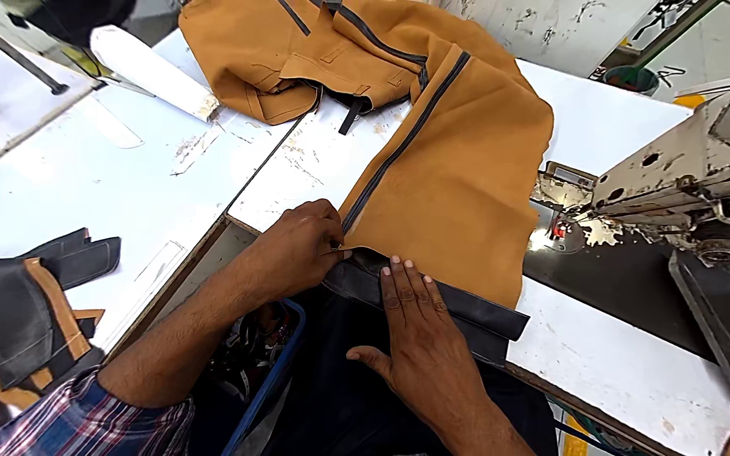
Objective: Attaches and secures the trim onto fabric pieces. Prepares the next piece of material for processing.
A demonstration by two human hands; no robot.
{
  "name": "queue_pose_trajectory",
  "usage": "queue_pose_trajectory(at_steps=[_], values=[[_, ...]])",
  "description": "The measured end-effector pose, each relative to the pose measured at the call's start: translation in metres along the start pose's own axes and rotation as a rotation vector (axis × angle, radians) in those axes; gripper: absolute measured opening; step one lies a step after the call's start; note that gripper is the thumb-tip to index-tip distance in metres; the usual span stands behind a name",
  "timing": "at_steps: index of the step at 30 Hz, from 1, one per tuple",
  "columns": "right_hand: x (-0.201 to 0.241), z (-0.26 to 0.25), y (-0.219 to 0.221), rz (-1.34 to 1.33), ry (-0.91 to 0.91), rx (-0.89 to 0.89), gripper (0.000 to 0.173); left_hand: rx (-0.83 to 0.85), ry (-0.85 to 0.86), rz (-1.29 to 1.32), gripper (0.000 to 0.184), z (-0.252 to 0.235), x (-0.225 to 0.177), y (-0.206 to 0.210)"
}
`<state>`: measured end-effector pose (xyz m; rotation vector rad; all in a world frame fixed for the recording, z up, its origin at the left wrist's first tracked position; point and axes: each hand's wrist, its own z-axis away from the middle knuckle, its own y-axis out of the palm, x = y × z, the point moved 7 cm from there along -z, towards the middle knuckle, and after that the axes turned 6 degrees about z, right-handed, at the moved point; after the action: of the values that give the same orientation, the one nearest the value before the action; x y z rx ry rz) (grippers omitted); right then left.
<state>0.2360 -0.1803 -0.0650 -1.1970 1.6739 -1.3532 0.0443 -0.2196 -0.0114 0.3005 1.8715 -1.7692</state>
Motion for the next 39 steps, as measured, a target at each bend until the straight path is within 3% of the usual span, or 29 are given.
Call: queue_pose_trajectory(at_steps=[8,13,21,30,34,39], values=[[0.001,0.0,0.001,-0.01,0.002,0.003,0.106,-0.014,-0.026,0.059,0.014,0.001,0.009,-0.005],[0.001,0.0,0.001,-0.01,0.0,0.003,0.106,-0.02,-0.005,0.044,0.026,0.002,0.009,-0.007],[0.001,0.001,0.002,-0.024,0.007,-0.009,0.105,-0.096,-0.101,0.041,0.015,0.001,0.008,-0.011],[0.002,0.001,0.0,0.002,0.016,-0.012,0.105,-0.093,-0.079,0.005,0.014,-0.001,0.005,-0.004],[0.021,-0.019,-0.009,-0.118,0.089,-0.027,0.106,-0.092,-0.068,0.004,0.013,-0.002,0.004,-0.005],[0.041,-0.043,0.008,-0.123,0.019,0.03,0.101,-0.113,-0.039,-0.038,0.01,-0.004,0.007,-0.004]])
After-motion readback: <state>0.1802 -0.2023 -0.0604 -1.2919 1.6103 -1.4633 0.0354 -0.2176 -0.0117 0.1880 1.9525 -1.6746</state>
